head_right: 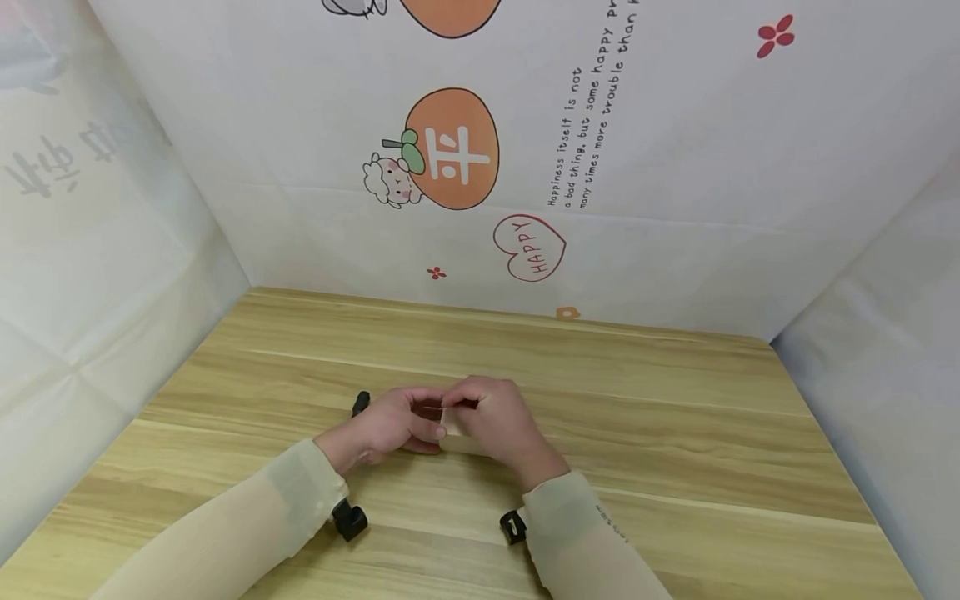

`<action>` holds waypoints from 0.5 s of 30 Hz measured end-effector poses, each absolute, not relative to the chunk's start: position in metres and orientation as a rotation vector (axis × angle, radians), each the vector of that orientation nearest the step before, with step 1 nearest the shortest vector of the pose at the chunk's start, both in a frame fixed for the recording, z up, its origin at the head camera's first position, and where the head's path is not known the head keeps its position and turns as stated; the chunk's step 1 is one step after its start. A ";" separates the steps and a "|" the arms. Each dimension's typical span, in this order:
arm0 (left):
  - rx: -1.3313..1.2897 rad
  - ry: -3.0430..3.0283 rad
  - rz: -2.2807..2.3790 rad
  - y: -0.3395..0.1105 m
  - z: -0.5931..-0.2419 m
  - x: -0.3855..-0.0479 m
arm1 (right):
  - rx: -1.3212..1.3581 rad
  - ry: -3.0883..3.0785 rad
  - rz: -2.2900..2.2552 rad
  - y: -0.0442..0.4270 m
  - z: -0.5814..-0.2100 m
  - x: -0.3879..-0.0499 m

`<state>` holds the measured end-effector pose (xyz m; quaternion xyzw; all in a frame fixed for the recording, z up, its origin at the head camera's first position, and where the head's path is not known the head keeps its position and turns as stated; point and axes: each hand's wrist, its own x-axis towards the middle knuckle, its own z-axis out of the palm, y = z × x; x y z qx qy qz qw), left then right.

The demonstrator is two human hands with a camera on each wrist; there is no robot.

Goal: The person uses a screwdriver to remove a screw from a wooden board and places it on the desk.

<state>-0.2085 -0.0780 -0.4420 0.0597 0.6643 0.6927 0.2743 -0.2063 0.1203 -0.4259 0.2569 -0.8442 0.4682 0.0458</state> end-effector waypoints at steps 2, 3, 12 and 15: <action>0.157 1.789 1.860 -0.078 -0.442 -0.209 | 0.747 -2.542 1.503 0.121 -0.426 -0.206; 0.157 1.790 1.858 -0.077 -0.443 -0.209 | 0.730 -2.516 1.556 0.121 -0.425 -0.206; 0.153 1.807 1.851 -0.078 -0.443 -0.209 | 0.649 -2.368 1.951 0.121 -0.406 -0.204; 0.151 1.816 1.849 -0.078 -0.444 -0.209 | 0.586 -2.361 2.105 0.123 -0.402 -0.205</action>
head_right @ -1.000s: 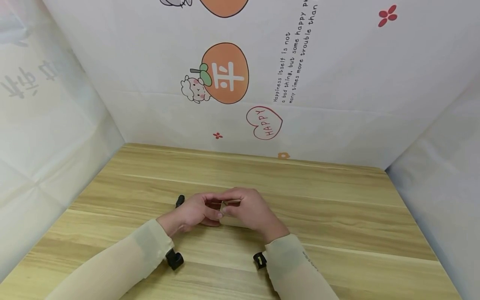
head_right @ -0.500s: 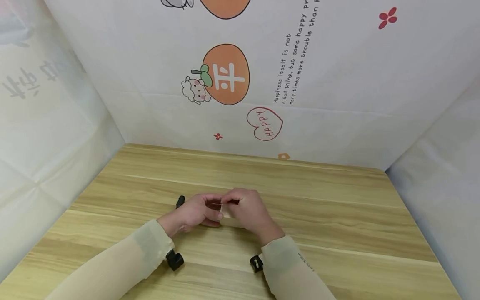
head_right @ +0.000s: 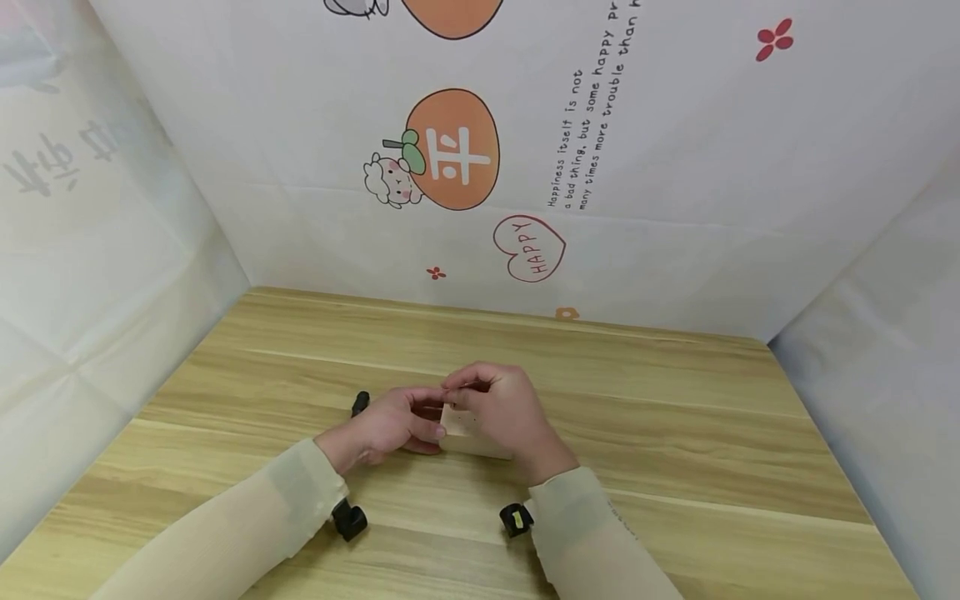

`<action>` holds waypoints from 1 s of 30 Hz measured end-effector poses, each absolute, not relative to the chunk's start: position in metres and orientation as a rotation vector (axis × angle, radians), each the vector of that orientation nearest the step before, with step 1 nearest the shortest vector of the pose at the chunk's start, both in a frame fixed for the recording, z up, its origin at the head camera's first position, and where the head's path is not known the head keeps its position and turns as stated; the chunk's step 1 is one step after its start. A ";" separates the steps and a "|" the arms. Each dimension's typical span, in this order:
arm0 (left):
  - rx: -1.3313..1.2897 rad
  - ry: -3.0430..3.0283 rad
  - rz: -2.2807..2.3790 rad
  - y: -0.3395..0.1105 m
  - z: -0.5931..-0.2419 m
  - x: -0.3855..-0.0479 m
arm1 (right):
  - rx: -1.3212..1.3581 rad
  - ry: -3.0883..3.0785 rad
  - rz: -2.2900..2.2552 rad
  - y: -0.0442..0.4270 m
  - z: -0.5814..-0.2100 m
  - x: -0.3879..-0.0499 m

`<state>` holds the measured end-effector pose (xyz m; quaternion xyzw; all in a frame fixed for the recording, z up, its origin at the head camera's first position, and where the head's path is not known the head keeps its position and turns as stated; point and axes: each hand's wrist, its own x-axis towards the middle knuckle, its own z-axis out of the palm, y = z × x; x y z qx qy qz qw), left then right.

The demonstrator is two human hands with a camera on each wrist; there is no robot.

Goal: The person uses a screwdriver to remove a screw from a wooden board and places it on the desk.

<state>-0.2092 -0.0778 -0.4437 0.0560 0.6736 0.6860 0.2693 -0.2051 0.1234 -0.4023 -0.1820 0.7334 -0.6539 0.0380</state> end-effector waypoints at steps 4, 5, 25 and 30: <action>0.156 1.824 1.841 -0.077 -0.443 -0.209 | -0.414 2.127 -2.067 0.132 -0.399 -0.206; 0.156 1.825 1.837 -0.077 -0.443 -0.209 | -0.378 2.106 -2.084 0.136 -0.398 -0.207; 0.167 1.841 1.837 -0.078 -0.442 -0.208 | 0.041 1.816 -2.165 0.296 -0.411 -0.207; 0.153 1.839 1.834 -0.077 -0.444 -0.209 | 0.142 1.904 -1.977 0.330 -0.428 -0.194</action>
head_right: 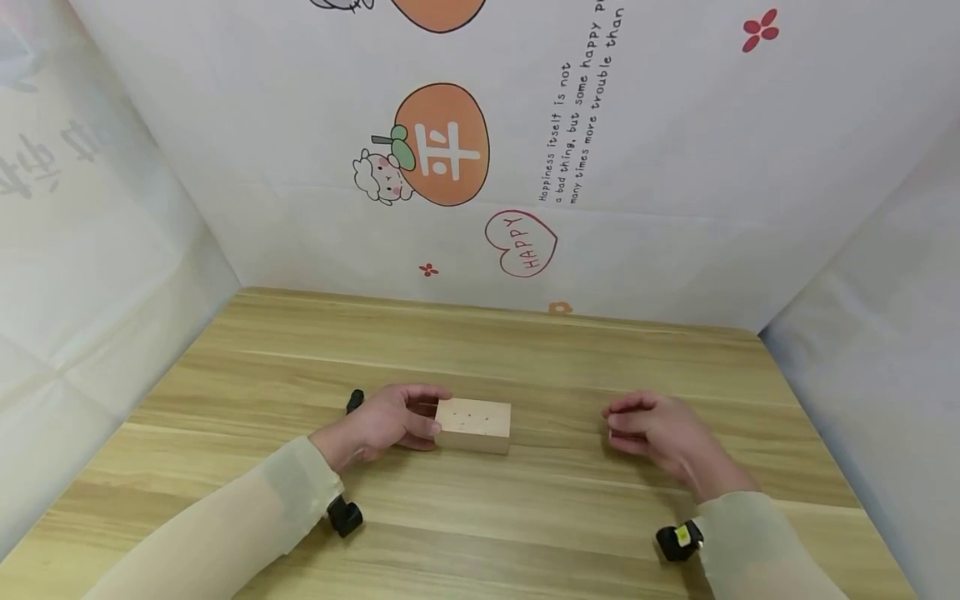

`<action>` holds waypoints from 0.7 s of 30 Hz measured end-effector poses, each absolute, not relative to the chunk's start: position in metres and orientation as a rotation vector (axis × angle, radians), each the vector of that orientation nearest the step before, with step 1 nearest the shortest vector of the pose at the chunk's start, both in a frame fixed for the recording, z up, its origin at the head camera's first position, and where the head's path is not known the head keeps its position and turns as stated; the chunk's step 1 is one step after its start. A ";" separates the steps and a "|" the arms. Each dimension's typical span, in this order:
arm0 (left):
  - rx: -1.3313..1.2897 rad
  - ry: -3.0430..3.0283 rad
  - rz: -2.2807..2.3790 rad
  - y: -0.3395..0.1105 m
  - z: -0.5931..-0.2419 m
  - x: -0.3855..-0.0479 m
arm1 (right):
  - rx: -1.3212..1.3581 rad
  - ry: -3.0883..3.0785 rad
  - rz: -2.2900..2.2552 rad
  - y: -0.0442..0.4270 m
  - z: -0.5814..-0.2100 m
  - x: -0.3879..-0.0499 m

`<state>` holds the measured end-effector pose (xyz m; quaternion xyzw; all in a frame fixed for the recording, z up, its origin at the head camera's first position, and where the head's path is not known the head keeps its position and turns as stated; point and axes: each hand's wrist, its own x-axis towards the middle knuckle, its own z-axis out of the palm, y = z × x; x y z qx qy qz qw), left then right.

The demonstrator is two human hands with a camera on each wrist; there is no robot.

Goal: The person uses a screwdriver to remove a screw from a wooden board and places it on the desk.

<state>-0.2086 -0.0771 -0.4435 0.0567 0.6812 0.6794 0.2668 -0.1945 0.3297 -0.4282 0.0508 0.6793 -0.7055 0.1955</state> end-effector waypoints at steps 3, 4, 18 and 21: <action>0.150 1.838 1.836 -0.077 -0.443 -0.209 | 0.201 1.913 -1.916 0.342 -0.437 -0.188; 0.151 1.836 1.837 -0.077 -0.443 -0.209 | 0.212 1.914 -1.907 0.345 -0.440 -0.186; 0.152 1.840 1.830 -0.076 -0.442 -0.208 | 0.230 2.163 -1.726 0.357 -0.444 -0.178; 0.149 1.841 1.832 -0.075 -0.442 -0.208 | 0.223 2.204 -1.698 0.357 -0.444 -0.179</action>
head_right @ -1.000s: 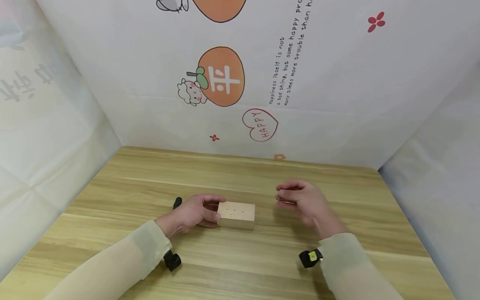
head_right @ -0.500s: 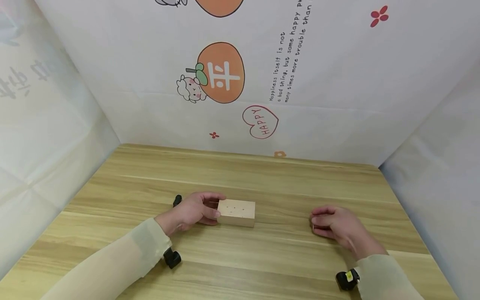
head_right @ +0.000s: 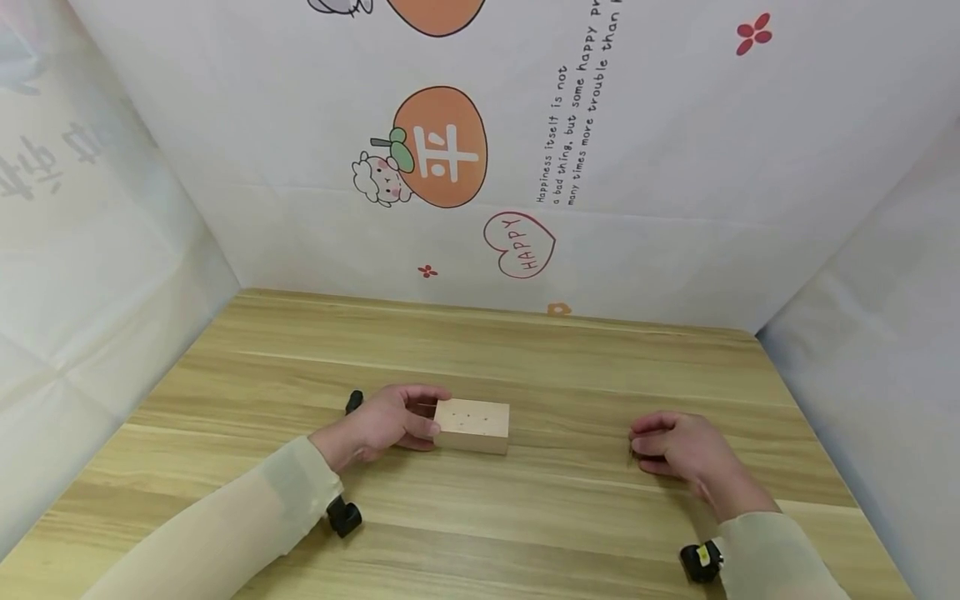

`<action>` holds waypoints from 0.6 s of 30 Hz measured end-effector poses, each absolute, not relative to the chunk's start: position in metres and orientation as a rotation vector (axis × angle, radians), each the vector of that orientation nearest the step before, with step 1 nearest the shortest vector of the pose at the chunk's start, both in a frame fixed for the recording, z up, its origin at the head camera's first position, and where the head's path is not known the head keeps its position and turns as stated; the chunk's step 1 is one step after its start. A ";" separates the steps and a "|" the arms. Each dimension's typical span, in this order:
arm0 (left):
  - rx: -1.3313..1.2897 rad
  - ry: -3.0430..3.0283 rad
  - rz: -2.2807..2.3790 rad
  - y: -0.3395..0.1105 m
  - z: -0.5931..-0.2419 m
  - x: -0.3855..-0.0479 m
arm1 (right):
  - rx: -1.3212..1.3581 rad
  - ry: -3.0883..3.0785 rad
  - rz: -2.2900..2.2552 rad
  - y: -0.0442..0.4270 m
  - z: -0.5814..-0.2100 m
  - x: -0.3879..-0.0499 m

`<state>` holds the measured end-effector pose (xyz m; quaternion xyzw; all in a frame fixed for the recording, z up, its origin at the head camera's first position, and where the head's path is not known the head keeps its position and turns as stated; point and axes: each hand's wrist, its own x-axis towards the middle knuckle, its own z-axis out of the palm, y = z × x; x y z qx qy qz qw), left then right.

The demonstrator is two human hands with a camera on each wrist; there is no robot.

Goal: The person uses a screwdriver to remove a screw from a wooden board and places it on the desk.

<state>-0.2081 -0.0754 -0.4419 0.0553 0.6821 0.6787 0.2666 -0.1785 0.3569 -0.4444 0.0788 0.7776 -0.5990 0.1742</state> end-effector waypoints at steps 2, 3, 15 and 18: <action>0.148 1.843 1.833 -0.076 -0.442 -0.208 | 0.228 2.214 -1.692 0.356 -0.444 -0.179; 0.148 1.843 1.833 -0.076 -0.442 -0.208 | 0.211 2.218 -1.684 0.356 -0.444 -0.179; 0.154 1.860 1.835 -0.075 -0.445 -0.207 | 0.230 2.185 -1.716 0.362 -0.435 -0.177; 0.155 1.866 1.823 -0.074 -0.446 -0.207 | 0.243 2.268 -1.652 0.364 -0.427 -0.176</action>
